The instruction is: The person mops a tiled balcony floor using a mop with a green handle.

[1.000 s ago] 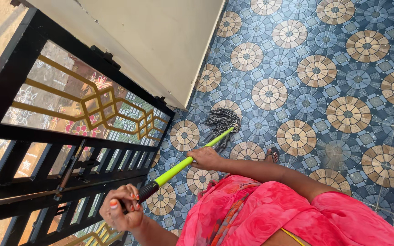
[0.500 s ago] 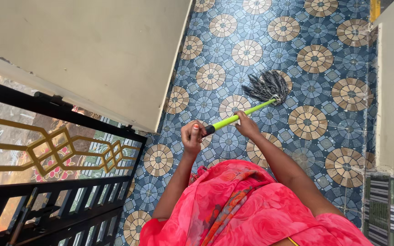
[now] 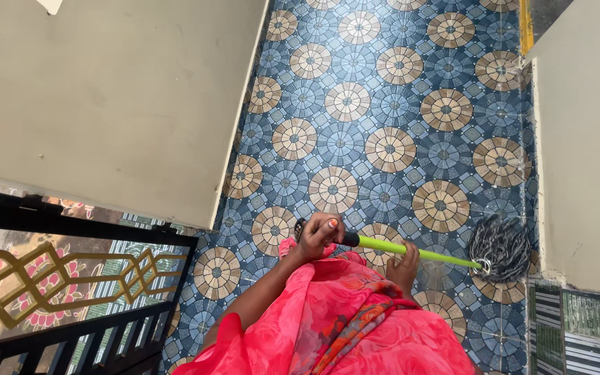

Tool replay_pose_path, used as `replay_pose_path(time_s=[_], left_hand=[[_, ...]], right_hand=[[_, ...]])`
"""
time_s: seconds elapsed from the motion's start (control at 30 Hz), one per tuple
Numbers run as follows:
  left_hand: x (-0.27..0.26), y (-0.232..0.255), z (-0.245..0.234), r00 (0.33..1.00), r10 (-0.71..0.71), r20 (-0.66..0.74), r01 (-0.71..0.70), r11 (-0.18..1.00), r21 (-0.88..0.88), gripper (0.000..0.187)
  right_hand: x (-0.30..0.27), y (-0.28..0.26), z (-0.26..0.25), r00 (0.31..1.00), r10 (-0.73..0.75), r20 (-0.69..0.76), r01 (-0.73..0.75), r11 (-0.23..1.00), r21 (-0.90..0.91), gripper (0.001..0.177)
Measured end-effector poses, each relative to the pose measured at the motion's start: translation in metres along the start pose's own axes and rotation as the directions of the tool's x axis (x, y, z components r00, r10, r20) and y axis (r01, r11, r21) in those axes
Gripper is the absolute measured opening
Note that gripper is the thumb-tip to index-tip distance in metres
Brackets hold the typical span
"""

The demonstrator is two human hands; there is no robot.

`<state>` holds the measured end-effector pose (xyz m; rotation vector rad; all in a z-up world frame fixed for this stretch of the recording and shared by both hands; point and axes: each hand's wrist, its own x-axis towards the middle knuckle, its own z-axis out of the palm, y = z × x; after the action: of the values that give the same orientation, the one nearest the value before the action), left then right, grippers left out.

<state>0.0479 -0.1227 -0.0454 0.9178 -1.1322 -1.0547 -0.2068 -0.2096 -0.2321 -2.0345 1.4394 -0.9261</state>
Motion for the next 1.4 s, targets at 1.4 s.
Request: replay_pose_path(time_s=[1.4], left_hand=[[-0.035, 0.215, -0.361, 0.654, 0.459, -0.601, -0.224, 0.876, 0.426, 0.051]], right_hand=[[0.294, -0.41, 0.399, -0.227, -0.645, 0.73, 0.496, 0.568, 0.657, 0.046]])
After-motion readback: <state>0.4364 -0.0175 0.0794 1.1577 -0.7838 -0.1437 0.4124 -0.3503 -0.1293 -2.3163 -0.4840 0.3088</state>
